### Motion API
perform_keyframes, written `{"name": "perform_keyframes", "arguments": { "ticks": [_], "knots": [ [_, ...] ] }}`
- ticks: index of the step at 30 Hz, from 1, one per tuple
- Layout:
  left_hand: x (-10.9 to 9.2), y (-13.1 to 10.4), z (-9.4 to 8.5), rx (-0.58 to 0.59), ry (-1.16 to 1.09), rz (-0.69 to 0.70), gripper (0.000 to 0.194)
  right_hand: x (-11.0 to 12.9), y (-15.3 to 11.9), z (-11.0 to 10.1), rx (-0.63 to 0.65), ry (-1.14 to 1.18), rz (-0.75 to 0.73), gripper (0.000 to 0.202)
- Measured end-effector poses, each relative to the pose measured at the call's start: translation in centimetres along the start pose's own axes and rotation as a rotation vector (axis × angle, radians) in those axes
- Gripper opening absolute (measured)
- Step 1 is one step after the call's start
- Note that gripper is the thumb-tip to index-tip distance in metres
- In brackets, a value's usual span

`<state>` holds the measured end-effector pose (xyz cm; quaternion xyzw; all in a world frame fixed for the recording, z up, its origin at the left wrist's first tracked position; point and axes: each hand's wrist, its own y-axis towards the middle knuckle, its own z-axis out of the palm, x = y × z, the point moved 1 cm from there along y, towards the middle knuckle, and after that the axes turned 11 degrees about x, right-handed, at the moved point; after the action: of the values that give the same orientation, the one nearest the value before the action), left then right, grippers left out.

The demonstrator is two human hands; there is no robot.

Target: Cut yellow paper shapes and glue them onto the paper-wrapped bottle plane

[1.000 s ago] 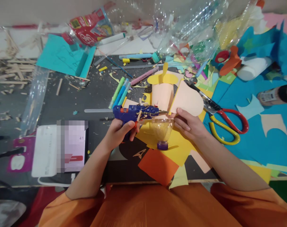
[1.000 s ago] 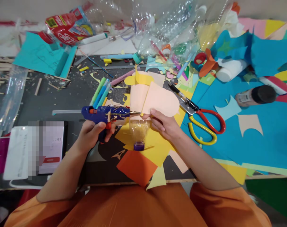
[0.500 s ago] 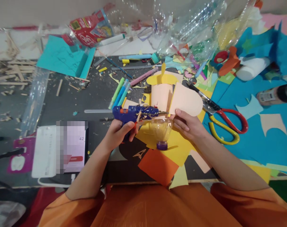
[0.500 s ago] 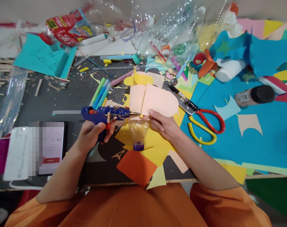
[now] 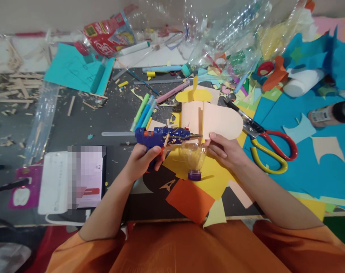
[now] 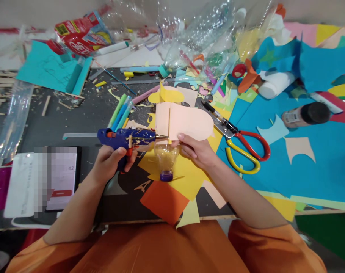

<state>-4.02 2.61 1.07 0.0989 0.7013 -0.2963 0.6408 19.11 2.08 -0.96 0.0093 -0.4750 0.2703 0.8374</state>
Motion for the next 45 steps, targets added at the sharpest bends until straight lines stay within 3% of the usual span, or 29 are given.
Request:
{"name": "perform_keyframes", "arguments": {
  "ticks": [30,45],
  "knots": [
    [0.9,-0.3,-0.4,-0.009,0.002,-0.001,0.042,0.0,-0.1,0.1,0.058,-0.026,-0.027,0.031],
    [0.9,-0.1,-0.4,-0.022,-0.039,0.066,0.039,-0.1,-0.2,0.0,0.086,-0.025,0.003,0.03]
  ]
}}
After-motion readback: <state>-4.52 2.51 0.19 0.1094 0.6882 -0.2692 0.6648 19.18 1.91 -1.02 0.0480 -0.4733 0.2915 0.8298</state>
